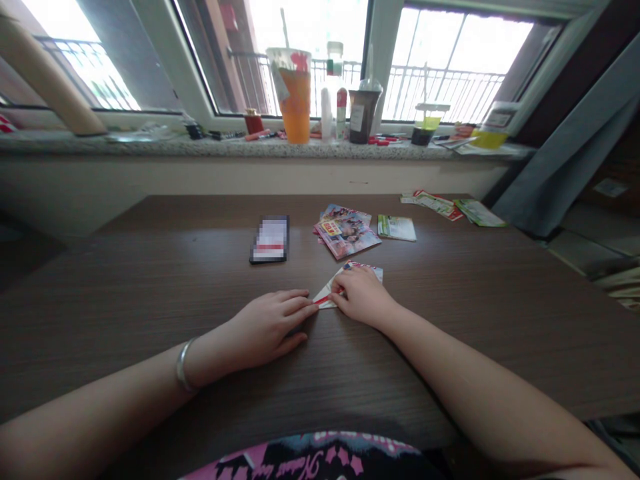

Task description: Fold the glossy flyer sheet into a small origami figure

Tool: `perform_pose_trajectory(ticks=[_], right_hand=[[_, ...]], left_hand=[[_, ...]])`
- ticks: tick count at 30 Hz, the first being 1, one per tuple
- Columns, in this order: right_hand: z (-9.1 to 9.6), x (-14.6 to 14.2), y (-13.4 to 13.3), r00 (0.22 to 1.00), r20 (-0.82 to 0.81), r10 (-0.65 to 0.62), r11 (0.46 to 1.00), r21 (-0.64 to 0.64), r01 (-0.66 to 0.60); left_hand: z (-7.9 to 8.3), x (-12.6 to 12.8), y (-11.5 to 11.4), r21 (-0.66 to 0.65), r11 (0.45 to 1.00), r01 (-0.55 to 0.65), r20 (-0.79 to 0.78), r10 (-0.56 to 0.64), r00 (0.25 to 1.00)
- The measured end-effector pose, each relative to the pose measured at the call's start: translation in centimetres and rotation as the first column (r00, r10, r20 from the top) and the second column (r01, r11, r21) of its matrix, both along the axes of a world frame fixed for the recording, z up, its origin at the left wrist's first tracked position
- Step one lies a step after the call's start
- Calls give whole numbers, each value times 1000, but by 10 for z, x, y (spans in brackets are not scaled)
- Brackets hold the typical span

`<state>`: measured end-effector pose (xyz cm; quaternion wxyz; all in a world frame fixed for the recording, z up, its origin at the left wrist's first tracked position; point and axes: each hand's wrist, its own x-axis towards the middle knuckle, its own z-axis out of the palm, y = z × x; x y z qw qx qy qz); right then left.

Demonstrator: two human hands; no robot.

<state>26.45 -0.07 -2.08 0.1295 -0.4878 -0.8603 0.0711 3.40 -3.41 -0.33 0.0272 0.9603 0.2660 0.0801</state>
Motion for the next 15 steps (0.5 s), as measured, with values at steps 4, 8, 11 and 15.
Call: perform_pose_trajectory(ticks=[4,8,11,15], right_hand=[[2,-1,0,1000,-3,-4,1000,-11,4],[3,-1,0,1000,-7,-11,1000,-10,11],[2,-2,0,1000,-5,-15,1000,-8,15],[1,-2,0,1000,-2,-17,1000,-8,17]], left_hand=[[0,1,0,16,1000,8,9,-8,1000],[1,4,0,35,999,12,-6,-12,1000],[1,6,0,59,998,13,-34,-11,999],[1,6,1,89,996,32,-59,-27,998]])
